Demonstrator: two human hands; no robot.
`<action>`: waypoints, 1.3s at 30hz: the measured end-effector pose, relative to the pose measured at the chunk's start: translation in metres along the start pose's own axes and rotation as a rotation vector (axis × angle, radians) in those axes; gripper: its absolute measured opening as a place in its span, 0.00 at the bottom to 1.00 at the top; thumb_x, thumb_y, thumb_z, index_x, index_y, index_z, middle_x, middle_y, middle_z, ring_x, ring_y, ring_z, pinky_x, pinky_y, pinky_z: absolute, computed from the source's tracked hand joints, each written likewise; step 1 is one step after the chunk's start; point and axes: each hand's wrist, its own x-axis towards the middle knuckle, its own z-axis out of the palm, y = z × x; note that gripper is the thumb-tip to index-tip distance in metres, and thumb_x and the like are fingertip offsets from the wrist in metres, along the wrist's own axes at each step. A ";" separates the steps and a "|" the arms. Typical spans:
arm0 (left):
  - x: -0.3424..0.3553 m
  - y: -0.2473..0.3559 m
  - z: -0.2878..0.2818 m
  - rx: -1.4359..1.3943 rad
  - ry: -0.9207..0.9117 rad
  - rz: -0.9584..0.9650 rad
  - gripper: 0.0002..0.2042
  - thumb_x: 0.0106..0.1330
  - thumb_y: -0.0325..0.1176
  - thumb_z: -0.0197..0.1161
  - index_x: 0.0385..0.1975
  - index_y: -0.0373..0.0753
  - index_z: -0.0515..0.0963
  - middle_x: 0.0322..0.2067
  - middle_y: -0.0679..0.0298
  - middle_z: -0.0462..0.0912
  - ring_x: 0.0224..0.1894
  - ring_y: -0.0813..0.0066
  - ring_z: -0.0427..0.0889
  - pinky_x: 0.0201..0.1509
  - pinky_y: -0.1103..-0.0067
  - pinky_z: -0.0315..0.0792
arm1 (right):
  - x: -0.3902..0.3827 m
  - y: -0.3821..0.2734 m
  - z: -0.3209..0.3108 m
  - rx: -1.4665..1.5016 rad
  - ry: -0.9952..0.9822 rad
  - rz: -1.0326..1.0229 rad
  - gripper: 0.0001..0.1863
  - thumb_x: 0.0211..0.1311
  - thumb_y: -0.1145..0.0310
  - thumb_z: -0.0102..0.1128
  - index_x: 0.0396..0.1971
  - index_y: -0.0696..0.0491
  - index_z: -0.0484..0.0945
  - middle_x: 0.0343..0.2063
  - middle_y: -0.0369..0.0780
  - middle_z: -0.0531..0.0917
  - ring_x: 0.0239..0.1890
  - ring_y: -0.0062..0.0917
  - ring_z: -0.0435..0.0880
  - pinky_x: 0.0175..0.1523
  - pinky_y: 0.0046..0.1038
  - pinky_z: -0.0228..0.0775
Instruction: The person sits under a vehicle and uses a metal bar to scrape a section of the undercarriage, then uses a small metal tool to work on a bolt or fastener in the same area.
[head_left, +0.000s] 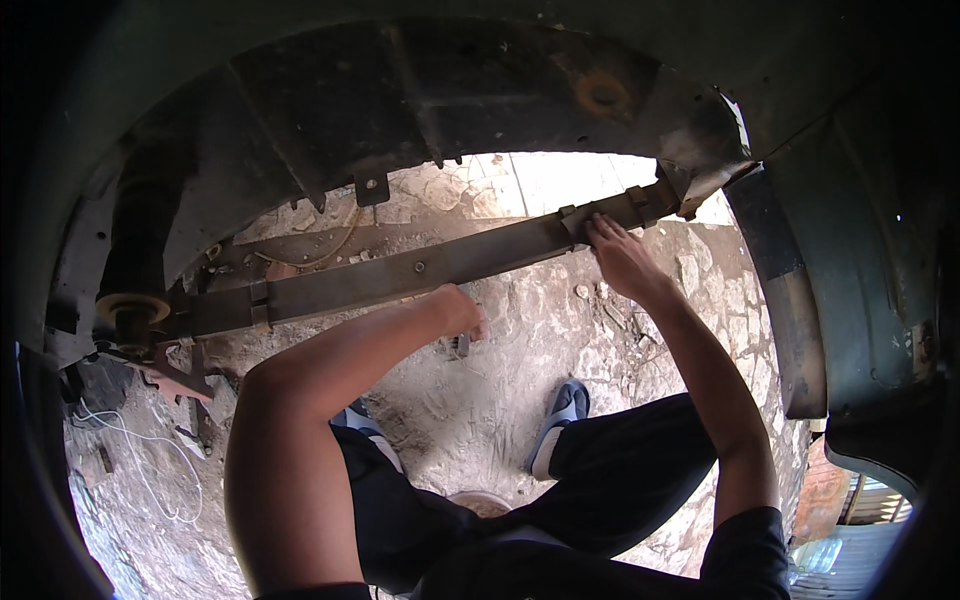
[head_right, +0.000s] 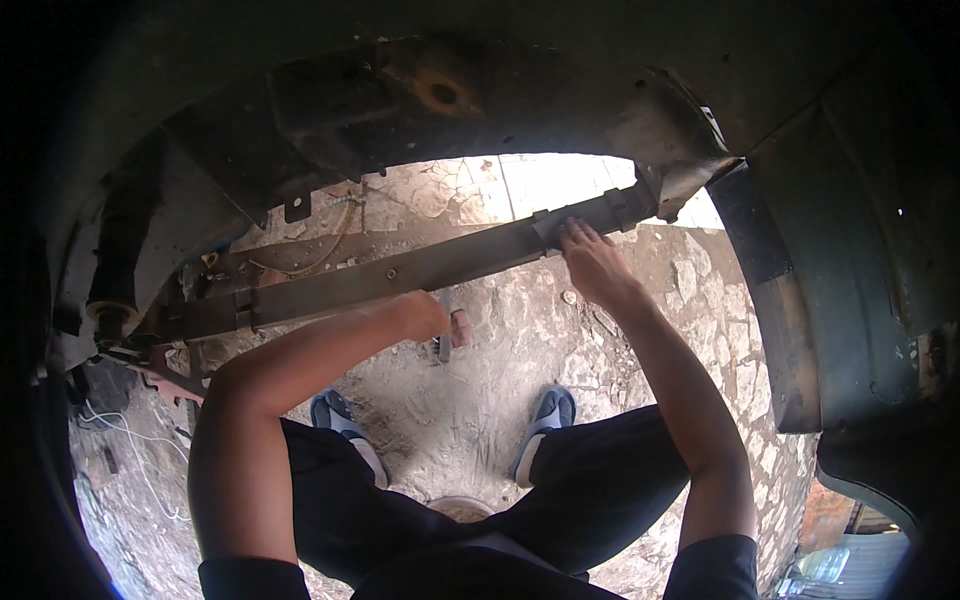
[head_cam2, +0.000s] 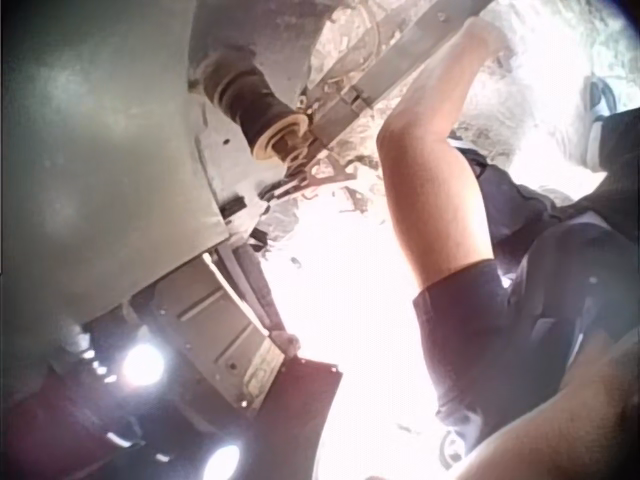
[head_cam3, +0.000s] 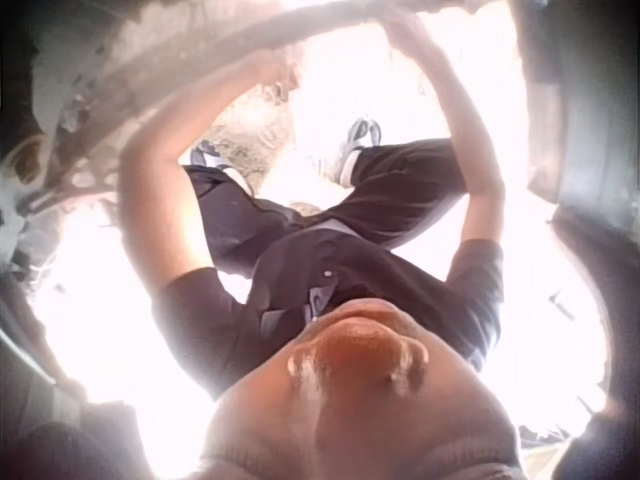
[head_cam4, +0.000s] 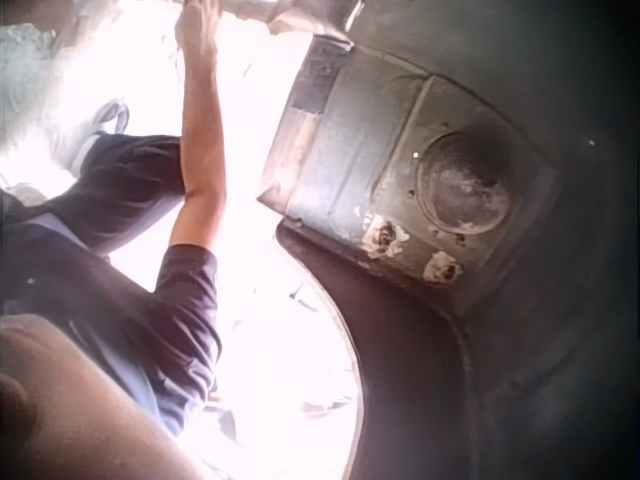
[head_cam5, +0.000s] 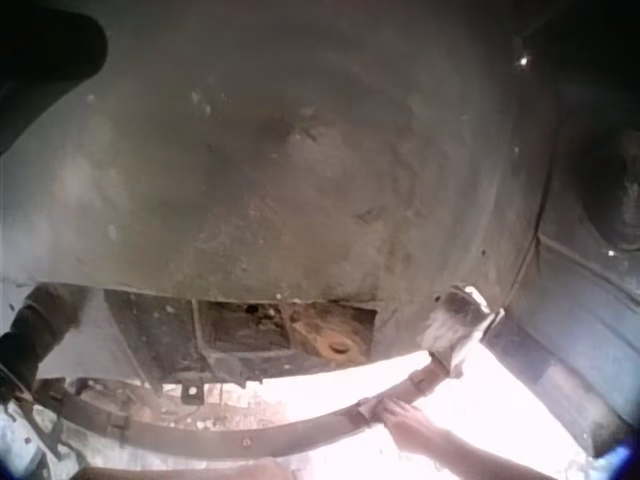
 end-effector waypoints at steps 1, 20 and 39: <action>0.000 0.000 0.000 -0.015 0.002 0.001 0.17 0.56 0.27 0.60 0.43 0.57 0.80 0.39 0.77 0.85 0.42 0.77 0.84 0.42 0.73 0.75 | -0.002 0.003 -0.004 -0.061 0.002 0.032 0.26 0.68 0.73 0.43 0.65 0.61 0.60 0.68 0.51 0.59 0.71 0.38 0.56 0.70 0.42 0.53; -0.002 -0.002 0.011 -0.012 0.040 -0.028 0.16 0.55 0.29 0.63 0.43 0.58 0.78 0.39 0.77 0.85 0.41 0.76 0.84 0.41 0.73 0.75 | -0.005 -0.039 0.001 -0.207 -0.130 0.101 0.29 0.68 0.69 0.43 0.66 0.64 0.55 0.67 0.55 0.58 0.71 0.44 0.55 0.70 0.48 0.51; 0.011 -0.010 0.028 0.078 0.126 0.033 0.08 0.55 0.26 0.59 0.31 0.35 0.84 0.34 0.53 0.85 0.37 0.56 0.86 0.38 0.64 0.79 | -0.004 -0.040 0.013 -0.314 -0.044 0.049 0.31 0.64 0.70 0.44 0.67 0.63 0.54 0.69 0.50 0.56 0.72 0.39 0.55 0.70 0.50 0.48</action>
